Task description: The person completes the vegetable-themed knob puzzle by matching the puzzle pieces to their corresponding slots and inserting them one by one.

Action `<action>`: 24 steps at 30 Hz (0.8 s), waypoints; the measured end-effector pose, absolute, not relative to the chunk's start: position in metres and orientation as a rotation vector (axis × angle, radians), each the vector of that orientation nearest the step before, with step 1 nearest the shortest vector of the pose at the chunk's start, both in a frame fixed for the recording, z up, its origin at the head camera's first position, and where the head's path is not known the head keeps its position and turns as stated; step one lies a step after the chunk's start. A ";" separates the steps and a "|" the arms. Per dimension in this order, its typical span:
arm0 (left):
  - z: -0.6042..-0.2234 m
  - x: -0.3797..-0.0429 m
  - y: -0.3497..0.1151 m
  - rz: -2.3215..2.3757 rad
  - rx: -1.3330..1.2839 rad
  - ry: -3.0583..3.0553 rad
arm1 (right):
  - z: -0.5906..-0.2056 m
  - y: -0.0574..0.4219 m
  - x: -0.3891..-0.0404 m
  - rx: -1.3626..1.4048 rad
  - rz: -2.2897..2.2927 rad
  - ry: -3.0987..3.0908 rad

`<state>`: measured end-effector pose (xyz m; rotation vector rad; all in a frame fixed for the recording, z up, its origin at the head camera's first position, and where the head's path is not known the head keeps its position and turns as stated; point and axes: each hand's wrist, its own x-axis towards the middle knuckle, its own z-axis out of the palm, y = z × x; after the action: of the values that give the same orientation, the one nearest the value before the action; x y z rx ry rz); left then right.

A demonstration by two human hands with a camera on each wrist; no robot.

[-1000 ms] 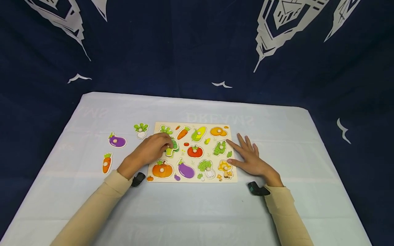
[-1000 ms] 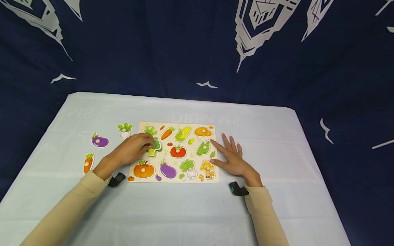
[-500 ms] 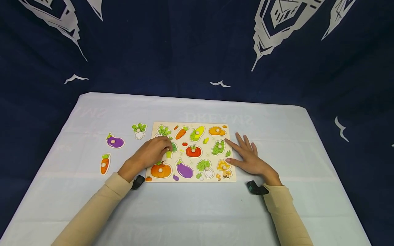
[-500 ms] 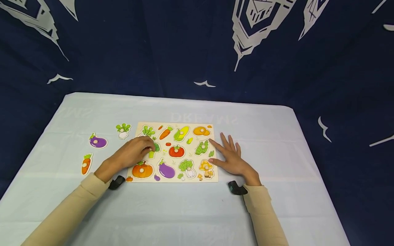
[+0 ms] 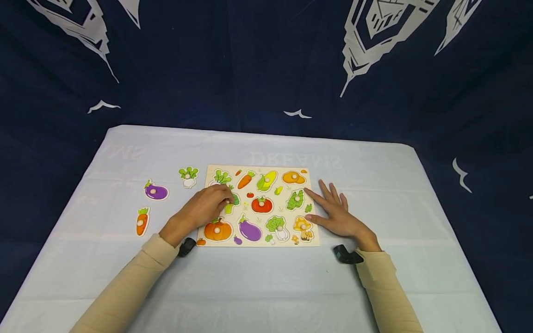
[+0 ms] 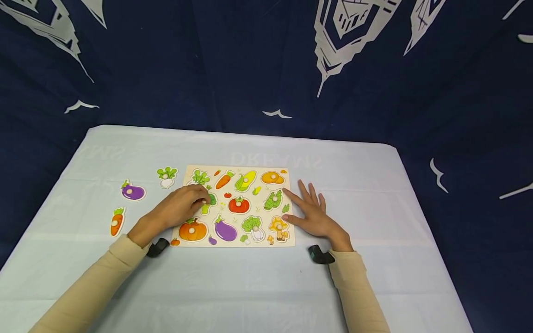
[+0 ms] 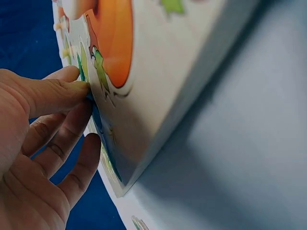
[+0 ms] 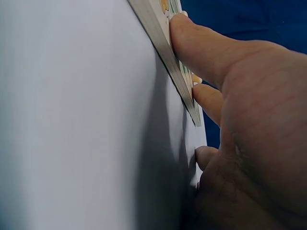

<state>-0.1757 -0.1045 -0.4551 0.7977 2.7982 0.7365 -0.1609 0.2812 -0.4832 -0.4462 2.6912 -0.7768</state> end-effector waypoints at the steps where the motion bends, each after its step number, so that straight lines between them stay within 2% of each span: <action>1: -0.455 -0.175 -0.105 0.742 0.795 2.797 | -0.483 0.281 -0.161 -0.447 -0.779 2.691; 24: -0.423 -0.169 -0.155 0.939 0.709 2.865 | -0.483 0.281 -0.161 -0.437 -0.758 2.695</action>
<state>-0.1693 -0.1552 -0.4227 0.7095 2.8646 0.9391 -0.1610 0.2811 -0.4835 -0.4371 2.6949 -0.7584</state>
